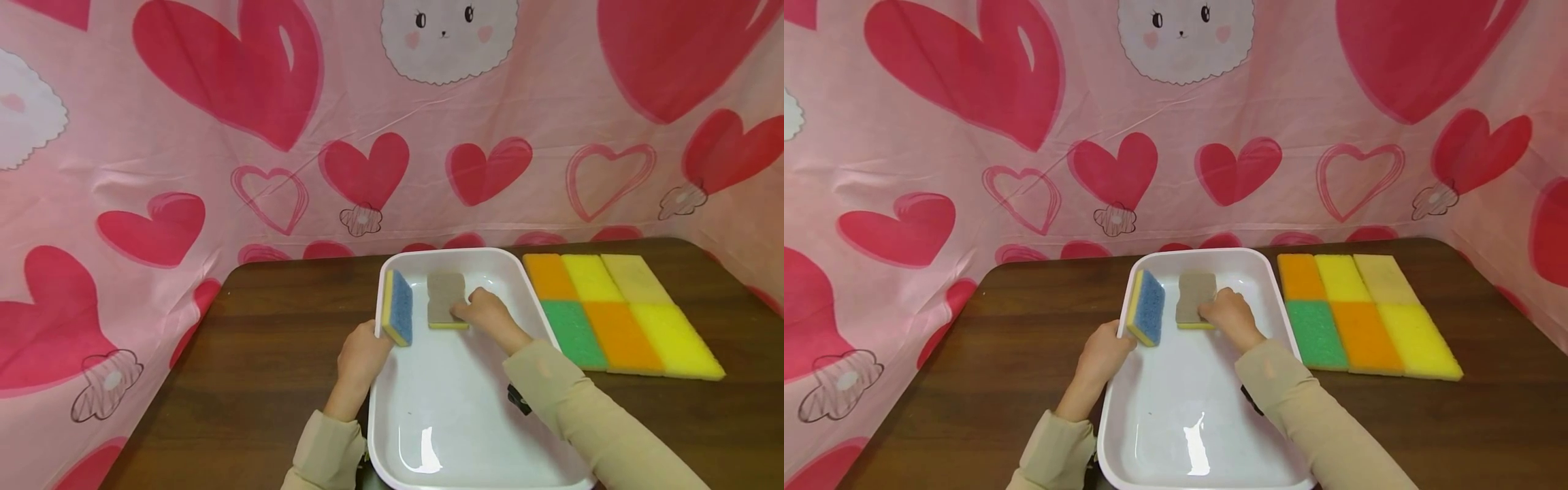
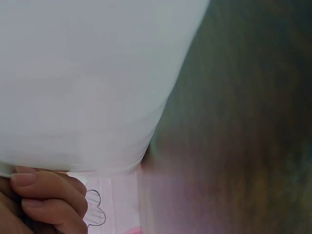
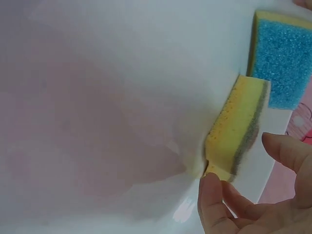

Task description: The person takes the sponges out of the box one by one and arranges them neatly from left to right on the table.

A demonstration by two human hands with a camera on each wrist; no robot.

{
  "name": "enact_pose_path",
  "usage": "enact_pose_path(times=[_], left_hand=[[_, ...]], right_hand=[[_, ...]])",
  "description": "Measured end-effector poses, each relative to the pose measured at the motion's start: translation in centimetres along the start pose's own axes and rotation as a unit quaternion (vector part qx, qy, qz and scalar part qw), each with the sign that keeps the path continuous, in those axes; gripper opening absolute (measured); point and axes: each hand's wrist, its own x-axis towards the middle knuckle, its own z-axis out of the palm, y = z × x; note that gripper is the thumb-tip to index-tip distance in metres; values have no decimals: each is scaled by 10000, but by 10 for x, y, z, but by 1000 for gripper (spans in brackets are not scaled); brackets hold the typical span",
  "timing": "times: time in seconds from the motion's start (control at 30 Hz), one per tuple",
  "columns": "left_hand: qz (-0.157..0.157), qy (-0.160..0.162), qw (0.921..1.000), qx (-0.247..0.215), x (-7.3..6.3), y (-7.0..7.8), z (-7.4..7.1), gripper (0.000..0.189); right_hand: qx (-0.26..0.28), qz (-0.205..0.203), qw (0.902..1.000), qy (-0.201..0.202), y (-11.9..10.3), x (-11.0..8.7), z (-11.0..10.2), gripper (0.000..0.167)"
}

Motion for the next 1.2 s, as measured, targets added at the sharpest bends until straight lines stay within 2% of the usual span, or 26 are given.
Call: enact_pose_path(times=[0.2, 0.5, 0.67, 0.93, 1.2], left_hand=[[-10, -2, 10000, 21, 0, 1, -1, 26], [2, 1, 10000, 18, 0, 1, -1, 27], [-25, -13, 10000, 16, 1, 1, -1, 28], [-52, 7, 10000, 24, 1, 0, 0, 27], [-34, -34, 10000, -39, 1, 0, 0, 28]], right_hand=[[-10, 35, 10000, 89, 4, 1, 3, 38], [-98, -29, 9999, 17, 5, 2, 3, 34], [30, -35, 10000, -46, 3, 3, 2, 31], [124, -194, 9996, 182, 1, 5, 2, 27], [546, -76, 9980, 320, -2, 5, 0, 24]])
